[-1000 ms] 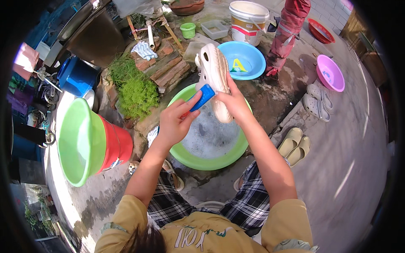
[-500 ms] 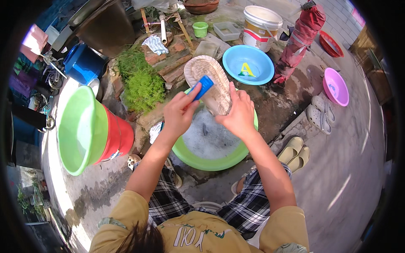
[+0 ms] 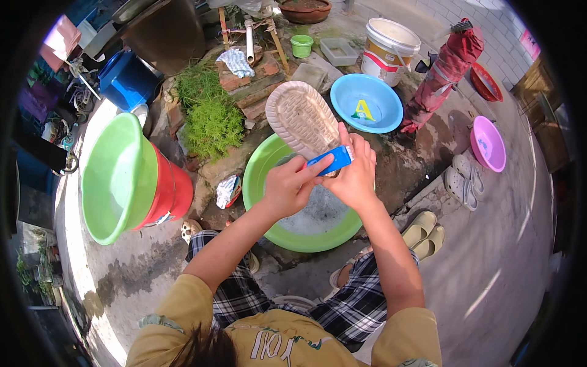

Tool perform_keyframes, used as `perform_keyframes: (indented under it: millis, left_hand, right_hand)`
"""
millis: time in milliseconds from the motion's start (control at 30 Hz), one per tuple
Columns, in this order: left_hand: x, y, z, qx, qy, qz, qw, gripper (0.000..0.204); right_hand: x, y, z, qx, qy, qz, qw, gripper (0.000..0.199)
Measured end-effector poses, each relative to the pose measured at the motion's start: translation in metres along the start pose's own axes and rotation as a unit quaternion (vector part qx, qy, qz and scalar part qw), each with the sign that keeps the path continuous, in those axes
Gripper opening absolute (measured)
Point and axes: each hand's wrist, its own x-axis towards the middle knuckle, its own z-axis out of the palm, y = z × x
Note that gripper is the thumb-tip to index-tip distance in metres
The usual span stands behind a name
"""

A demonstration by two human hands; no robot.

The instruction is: The person scrubs a pair of beige croc-style shoes using a blue brush and soapy water in a green basin. They clean the exterior, interior, and soles of the shoes, repeatedly dipping the brush into the water to maintain suds.

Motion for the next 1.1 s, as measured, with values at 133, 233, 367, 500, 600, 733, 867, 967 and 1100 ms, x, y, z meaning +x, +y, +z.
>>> perform_keyframes:
  millis: [133,233,367,500,600,733,867,967,1100]
  left_hand:
    - [0.022,-0.027,-0.024,0.001,0.115,-0.05,0.992,0.052]
    - [0.026,-0.037,-0.029,-0.051,0.194,-0.132,0.971,0.052]
    - [0.014,-0.01,-0.017,-0.051,0.082,-0.061,0.993,0.051]
    - [0.019,0.0,-0.02,0.046,0.077,0.038,0.995,0.051]
    - [0.037,-0.033,-0.037,-0.001,0.194,-0.057,0.979,0.051]
    - [0.028,-0.045,-0.034,-0.19,0.201,-0.201,0.94,0.049]
    - [0.019,-0.01,-0.035,-0.089,0.017,-0.041,0.995,0.051]
    - [0.026,-0.009,-0.049,-0.017,0.072,-0.045,0.996,0.051]
    - [0.038,-0.056,-0.07,-0.086,0.124,-0.299,0.942,0.051]
  right_hand:
    - [0.002,-0.004,-0.004,-0.033,0.051,-0.038,0.997,0.111]
    - [-0.001,-0.004,-0.005,-0.031,0.05,-0.05,0.997,0.111]
    - [0.0,-0.002,-0.004,-0.019,0.05,-0.053,0.997,0.11]
    - [0.006,-0.013,-0.01,0.033,0.028,-0.049,0.998,0.109]
    - [0.004,-0.011,-0.015,0.059,-0.026,-0.066,0.996,0.103]
    - [-0.005,-0.01,-0.008,0.236,-0.13,-0.022,0.963,0.093]
    - [-0.005,0.023,0.005,0.409,-0.208,0.086,0.884,0.091]
    - [0.003,0.008,-0.007,0.505,-0.264,0.14,0.81,0.095]
    - [-0.005,0.019,-0.002,0.556,-0.274,0.127,0.774,0.101]
